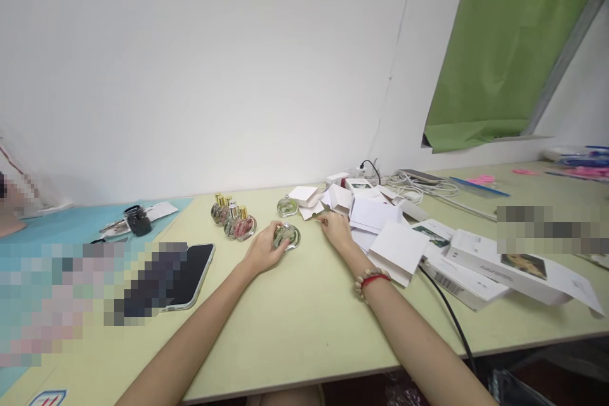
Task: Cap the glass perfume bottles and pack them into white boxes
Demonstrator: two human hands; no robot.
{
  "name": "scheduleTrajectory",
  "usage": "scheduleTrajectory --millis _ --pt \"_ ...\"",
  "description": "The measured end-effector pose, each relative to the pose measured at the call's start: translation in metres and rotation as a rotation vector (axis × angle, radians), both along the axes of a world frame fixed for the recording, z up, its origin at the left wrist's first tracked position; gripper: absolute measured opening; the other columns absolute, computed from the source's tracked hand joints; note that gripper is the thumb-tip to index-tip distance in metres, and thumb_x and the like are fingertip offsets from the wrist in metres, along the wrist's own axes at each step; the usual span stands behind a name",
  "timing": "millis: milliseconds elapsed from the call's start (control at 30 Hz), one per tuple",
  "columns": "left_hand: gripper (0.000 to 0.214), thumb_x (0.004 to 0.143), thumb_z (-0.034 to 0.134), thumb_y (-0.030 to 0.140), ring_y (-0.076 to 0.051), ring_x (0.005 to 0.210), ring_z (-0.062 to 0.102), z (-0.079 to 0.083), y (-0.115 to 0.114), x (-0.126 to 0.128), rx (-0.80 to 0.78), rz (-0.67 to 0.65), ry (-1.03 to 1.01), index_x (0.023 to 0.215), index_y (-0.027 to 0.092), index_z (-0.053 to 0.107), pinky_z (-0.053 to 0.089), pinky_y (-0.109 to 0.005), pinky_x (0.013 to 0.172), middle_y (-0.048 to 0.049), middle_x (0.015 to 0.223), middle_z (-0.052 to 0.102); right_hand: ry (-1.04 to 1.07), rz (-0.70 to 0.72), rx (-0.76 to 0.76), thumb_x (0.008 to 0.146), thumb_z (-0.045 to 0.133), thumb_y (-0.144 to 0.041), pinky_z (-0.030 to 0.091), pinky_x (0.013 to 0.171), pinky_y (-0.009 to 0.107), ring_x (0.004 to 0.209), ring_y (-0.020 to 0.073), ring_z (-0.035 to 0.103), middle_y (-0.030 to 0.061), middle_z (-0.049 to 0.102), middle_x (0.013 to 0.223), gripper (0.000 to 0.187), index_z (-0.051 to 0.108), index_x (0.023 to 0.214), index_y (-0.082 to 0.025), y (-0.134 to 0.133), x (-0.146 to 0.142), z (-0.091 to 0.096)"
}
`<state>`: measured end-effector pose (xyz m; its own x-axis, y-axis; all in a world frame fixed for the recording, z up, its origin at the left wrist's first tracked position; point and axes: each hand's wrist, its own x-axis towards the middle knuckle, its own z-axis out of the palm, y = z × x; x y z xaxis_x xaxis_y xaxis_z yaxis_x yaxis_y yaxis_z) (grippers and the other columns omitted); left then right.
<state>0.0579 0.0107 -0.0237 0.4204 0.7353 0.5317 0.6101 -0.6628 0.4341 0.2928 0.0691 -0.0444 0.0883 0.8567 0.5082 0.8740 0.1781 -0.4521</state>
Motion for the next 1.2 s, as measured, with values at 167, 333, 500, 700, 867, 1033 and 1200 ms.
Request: scheduleTrajectory --millis 167,333,500,700,867,1033,1200 --pt "0.032 0.082 0.043 0.034 -0.017 0.082 0.054 0.000 -0.001 0.001 0.041 -0.035 -0.003 0.111 0.020 0.042 0.042 -0.029 0.075 -0.0061 0.095 0.058 0.089 0.067 0.016 0.067 0.051 -0.010 0.041 0.075 0.029 0.077 0.0178 0.058 0.0071 0.065 0.083 0.026 0.069 0.084 -0.018 -0.002 -0.007 0.001" --pt "0.035 0.081 0.044 0.034 -0.016 0.079 0.055 -0.001 0.000 0.001 0.053 -0.030 0.006 0.113 0.019 0.042 0.043 -0.029 0.073 -0.0059 0.094 0.058 0.234 0.098 0.093 0.066 0.050 -0.012 0.045 0.075 0.027 0.077 0.0140 0.058 0.0060 0.064 0.089 0.036 0.065 0.099 -0.016 -0.005 -0.025 0.005" --pt "0.036 0.080 0.045 0.034 -0.016 0.078 0.055 -0.001 0.001 0.001 0.052 -0.024 0.026 0.113 0.019 0.042 0.043 -0.029 0.073 -0.0055 0.092 0.058 0.336 0.159 0.121 0.064 0.052 -0.012 0.047 0.073 0.029 0.071 0.0133 0.058 0.0070 0.062 0.086 0.031 0.067 0.091 -0.014 -0.007 -0.039 0.008" --pt "0.035 0.080 0.045 0.033 -0.017 0.082 0.055 -0.002 0.002 0.002 0.059 -0.028 0.030 0.112 0.020 0.041 0.043 -0.028 0.074 -0.0057 0.093 0.058 0.451 0.238 0.094 0.065 0.052 -0.011 0.050 0.073 0.029 0.076 0.0158 0.061 0.0101 0.062 0.095 0.027 0.068 0.087 -0.011 -0.009 -0.045 0.006" --pt "0.035 0.081 0.045 0.033 -0.016 0.079 0.055 -0.001 0.000 0.003 0.053 -0.009 0.033 0.112 0.019 0.041 0.043 -0.027 0.070 -0.0056 0.092 0.058 0.560 0.228 0.038 0.067 0.055 -0.014 0.049 0.077 0.035 0.078 0.0202 0.062 0.0114 0.065 0.089 0.026 0.067 0.090 -0.010 -0.009 -0.043 0.005" --pt "0.034 0.080 0.046 0.034 -0.016 0.079 0.056 0.000 0.000 0.003 0.053 -0.008 0.022 0.111 0.020 0.042 0.043 -0.027 0.071 -0.0050 0.092 0.059 0.697 0.305 -0.033 0.074 0.055 -0.027 0.052 0.070 0.032 0.070 0.0174 0.063 0.0119 0.065 0.090 0.032 0.062 0.099 -0.009 -0.011 -0.046 0.009" --pt "0.036 0.080 0.046 0.034 -0.017 0.085 0.056 0.000 0.000 0.003 0.037 -0.014 0.011 0.113 0.020 0.041 0.043 -0.029 0.074 -0.0055 0.097 0.059 0.876 0.442 -0.109 0.074 0.055 -0.045 0.053 0.068 0.026 0.082 0.0144 0.062 0.0084 0.062 0.101 0.044 0.060 0.106 -0.014 -0.016 -0.053 0.025"
